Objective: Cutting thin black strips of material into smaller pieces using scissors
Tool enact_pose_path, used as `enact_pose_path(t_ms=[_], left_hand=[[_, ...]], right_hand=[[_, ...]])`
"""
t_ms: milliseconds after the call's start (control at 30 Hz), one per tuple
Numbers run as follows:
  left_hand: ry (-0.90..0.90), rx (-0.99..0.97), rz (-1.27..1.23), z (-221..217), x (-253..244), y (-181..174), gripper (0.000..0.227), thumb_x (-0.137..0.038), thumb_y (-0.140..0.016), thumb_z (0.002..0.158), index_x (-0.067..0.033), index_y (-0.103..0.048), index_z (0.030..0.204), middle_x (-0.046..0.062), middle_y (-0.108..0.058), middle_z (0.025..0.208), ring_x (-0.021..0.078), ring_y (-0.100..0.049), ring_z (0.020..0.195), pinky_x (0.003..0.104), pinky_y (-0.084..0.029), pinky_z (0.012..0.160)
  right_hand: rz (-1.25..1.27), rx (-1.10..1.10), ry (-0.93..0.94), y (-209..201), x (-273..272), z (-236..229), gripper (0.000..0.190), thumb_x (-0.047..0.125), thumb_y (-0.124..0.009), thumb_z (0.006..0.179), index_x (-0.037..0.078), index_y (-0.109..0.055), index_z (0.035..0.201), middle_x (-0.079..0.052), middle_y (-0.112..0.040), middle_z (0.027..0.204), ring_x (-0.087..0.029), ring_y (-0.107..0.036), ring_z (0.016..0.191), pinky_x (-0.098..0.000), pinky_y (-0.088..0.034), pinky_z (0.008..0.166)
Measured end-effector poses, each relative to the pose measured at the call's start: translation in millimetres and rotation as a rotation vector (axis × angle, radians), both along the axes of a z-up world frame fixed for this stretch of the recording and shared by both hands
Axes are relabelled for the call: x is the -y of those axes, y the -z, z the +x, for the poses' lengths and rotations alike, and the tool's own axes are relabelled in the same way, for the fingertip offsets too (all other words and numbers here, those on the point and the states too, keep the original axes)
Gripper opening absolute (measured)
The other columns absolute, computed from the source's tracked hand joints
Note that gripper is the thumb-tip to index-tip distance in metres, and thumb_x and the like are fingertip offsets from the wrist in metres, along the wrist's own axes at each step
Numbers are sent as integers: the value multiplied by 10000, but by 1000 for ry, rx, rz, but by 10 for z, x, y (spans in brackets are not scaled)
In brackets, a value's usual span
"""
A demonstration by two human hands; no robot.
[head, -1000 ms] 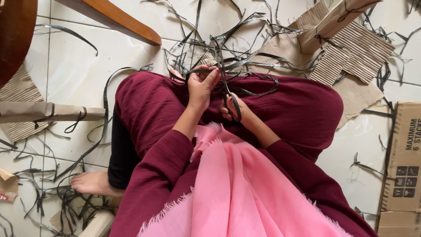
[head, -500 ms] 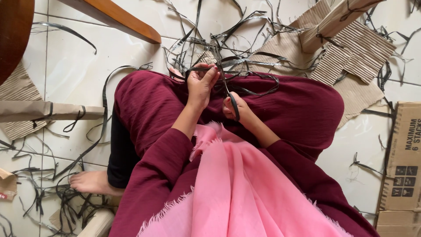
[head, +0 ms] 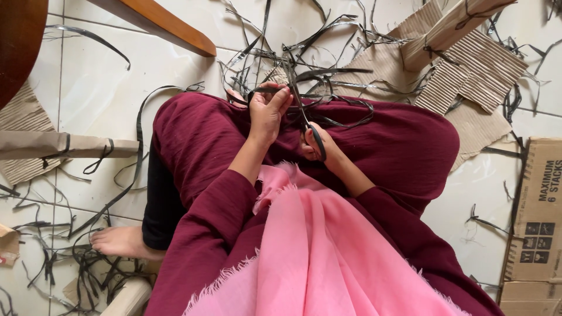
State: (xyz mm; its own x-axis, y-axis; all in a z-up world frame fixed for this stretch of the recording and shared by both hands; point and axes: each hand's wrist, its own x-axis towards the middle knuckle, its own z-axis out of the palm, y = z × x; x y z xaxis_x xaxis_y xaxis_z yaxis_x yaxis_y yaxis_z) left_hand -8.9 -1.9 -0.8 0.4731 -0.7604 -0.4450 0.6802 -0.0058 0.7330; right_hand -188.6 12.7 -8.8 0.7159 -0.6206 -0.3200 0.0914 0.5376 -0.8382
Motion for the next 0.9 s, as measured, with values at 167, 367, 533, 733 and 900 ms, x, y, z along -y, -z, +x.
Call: enact_pose_path(t_ms=[167,367,533,733,900], left_hand=[[29,47,23,-7,-19,-14,281,-14,-816,851,-136,-621,1012,16,-732,959,128,-729,883,338,-657,841],[33,26,9,30,-14,95,291,0,-811,840,-130,-621,1018,25,-729,957,140,-725,875,342,-662,834],[38,15,-3,13,-7,20,284,-3,-812,843,-124,-621,1014,34,-727,950,143,-727,868,347,-664,833],[46,30,9,62,-16,95,277,-12,-807,843,-130,-621,1011,24,-732,955,139,-729,867,351,-665,831],[26,-4,-5,67,-17,104,290,-9,-802,855,-139,-618,1037,15,-717,970,139,-720,876,361,-653,859]], right_hand=[[7,23,-14,126,-8,-7,503,609,-494,1043,113,-468,965,-12,-394,618,-81,-432,437,-159,-359,396],[-52,-49,17,79,40,-54,439,497,-524,1076,106,-470,884,1,-388,535,-63,-397,378,-144,-326,363],[5,-15,8,-53,-10,1,461,555,-548,1044,114,-473,934,-4,-408,557,-69,-415,398,-153,-341,373],[8,6,-5,-322,-10,7,478,533,-516,1055,70,-499,938,-51,-455,531,-147,-503,347,-186,-360,322],[-114,-54,-6,-618,-13,47,488,508,-580,1035,102,-505,774,-104,-535,439,-197,-594,327,-179,-386,348]])
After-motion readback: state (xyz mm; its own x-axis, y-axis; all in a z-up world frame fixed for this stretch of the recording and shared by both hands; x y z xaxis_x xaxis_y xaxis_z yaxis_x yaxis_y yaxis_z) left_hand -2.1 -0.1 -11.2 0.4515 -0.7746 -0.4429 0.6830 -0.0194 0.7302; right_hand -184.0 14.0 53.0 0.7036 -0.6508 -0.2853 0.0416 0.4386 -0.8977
